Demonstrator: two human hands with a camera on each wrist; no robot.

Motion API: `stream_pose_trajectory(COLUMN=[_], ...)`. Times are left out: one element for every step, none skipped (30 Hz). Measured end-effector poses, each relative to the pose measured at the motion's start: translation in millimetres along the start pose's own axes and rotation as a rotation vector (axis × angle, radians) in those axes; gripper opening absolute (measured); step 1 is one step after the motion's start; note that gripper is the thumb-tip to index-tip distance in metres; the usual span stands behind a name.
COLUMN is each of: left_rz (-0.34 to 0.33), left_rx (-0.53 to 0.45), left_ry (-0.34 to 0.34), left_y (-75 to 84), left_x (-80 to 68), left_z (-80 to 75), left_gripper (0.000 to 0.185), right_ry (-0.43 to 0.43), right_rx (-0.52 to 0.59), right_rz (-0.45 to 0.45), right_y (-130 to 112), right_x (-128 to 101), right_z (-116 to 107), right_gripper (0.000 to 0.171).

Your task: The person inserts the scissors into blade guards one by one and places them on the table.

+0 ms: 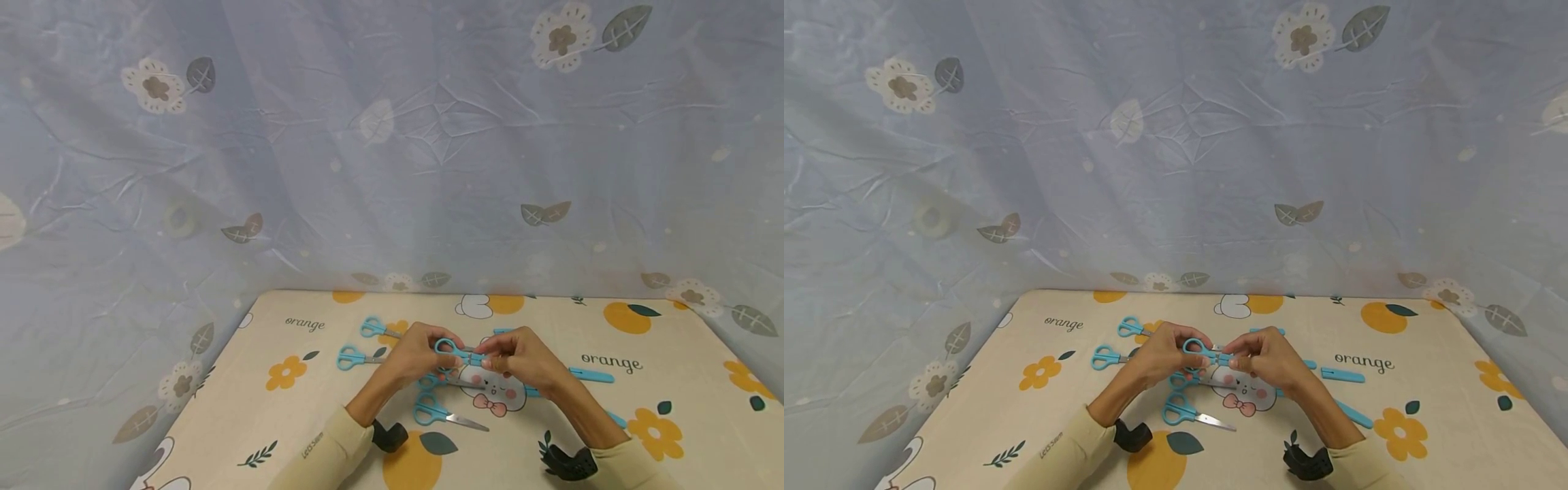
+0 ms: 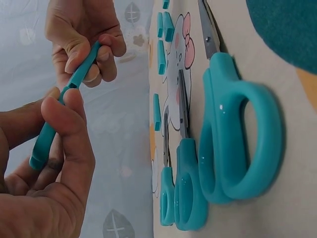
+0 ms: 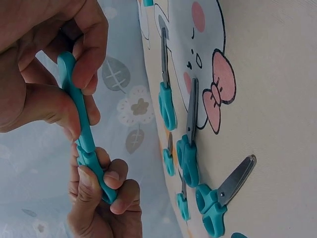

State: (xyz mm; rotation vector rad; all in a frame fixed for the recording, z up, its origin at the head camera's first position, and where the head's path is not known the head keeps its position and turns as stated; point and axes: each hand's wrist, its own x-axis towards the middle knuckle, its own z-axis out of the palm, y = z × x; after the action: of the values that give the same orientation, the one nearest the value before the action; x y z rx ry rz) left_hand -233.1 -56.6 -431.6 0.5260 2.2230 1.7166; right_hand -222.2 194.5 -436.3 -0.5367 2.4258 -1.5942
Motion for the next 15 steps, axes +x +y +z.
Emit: stream_pose_trajectory(left_rz=[0.005,0.01,0.019,0.026,0.03,0.035,0.038,0.037,0.034,0.026,0.021,0.017,0.011,0.004,-0.001], left_rx=[0.005,0.012,0.025,0.034,0.042,0.051,0.061,0.062,0.06,0.051,0.044,0.041,0.035,0.03,0.027], left_ry=[0.004,0.006,0.008,0.007,0.005,0.0,-0.006,-0.014,-0.021,-0.026,-0.03,-0.034,-0.036,-0.038,-0.04], left_y=[-0.2,-0.5,-0.7,-1.0,-1.3,-1.6,-1.7,-1.6,-1.4,-1.2,-1.0,-0.6,-0.2,0.0,0.1], left_x=[0.1,0.3,0.5,0.5,0.6,0.6,0.7,0.8,0.8,0.6,0.5,0.3,0.0,-0.1,-0.3], left_z=[0.6,1.3,2.2,3.1,4.2,5.3,6.2,7.0,7.6,8.3,8.8,9.2,9.4,9.5,9.6], left_gripper=[0.017,0.017,0.017,0.017,0.017,0.016,0.016,0.016,0.016,0.016,0.016,0.016,0.016,0.016,0.017], right_ry=[0.001,-0.002,-0.011,-0.024,-0.039,-0.054,-0.065,-0.079,-0.088,-0.095,-0.099,-0.1,-0.098,-0.101,-0.103], right_rx=[-0.001,0.0,0.008,0.013,0.018,0.022,0.023,0.025,0.03,0.024,0.02,0.014,0.01,0.004,-0.002], right_rz=[-0.002,-0.002,-0.004,-0.008,-0.008,-0.006,0.004,0.009,0.019,0.026,0.033,0.041,0.051,0.053,0.058], right_y=[-0.2,-0.2,0.2,0.2,-0.1,-0.3,-0.5,-0.8,-1.4,-1.9,-1.9,-1.7,-1.4,-1.1,-0.4], right_x=[-0.1,0.0,0.2,0.2,0.2,0.2,0.1,0.0,-0.2,-0.7,-1.0,-1.4,-1.7,-2.1,-2.5], right_z=[0.0,0.1,0.0,-0.2,-0.6,-1.2,-1.9,-2.7,-3.8,-4.6,-5.5,-6.4,-7.2,-7.9,-8.4], right_gripper=[0.025,0.025,0.025,0.025,0.026,0.026,0.026,0.026,0.027,0.027,0.028,0.028,0.028,0.029,0.029])
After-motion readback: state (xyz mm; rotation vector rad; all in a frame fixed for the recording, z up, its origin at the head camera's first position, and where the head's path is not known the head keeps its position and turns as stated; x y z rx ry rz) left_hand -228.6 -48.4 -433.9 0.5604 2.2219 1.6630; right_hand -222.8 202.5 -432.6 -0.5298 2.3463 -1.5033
